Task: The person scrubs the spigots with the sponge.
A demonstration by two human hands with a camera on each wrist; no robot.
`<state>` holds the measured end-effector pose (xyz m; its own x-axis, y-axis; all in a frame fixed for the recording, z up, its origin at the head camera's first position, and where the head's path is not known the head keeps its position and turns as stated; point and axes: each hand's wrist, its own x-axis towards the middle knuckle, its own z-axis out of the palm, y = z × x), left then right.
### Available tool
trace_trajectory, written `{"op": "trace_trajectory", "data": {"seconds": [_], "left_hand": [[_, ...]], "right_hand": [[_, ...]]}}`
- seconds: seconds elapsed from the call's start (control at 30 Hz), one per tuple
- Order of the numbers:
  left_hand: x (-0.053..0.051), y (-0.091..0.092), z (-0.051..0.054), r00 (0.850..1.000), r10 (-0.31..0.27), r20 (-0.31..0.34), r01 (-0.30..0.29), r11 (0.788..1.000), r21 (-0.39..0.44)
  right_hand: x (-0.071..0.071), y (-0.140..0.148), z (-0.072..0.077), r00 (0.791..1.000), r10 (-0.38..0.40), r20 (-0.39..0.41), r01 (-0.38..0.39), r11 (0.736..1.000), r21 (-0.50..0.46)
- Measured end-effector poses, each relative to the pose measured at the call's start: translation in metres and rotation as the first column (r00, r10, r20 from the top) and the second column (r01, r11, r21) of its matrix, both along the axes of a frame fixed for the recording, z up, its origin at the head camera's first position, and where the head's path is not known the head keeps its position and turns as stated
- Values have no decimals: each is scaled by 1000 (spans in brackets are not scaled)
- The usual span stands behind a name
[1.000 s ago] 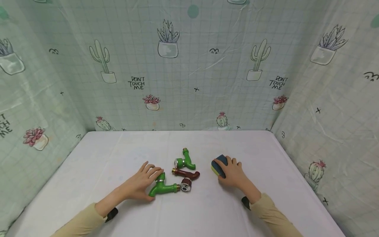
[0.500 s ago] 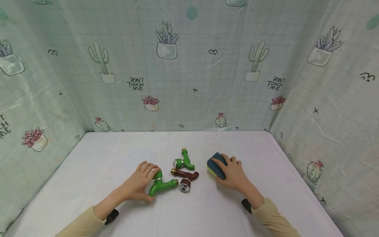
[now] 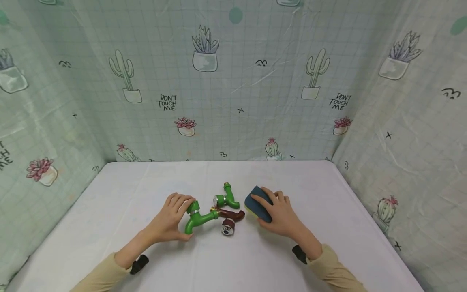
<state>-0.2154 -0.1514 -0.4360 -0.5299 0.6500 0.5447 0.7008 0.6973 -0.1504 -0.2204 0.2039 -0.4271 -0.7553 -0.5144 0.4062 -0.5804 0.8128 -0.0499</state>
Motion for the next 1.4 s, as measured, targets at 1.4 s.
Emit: {"op": "trace_trajectory", "data": {"seconds": [1.4], "left_hand": [[1, 33, 29, 992, -71, -104, 83, 989, 119]], "right_hand": [[24, -61, 27, 928, 341, -148, -346, 938, -10]]}}
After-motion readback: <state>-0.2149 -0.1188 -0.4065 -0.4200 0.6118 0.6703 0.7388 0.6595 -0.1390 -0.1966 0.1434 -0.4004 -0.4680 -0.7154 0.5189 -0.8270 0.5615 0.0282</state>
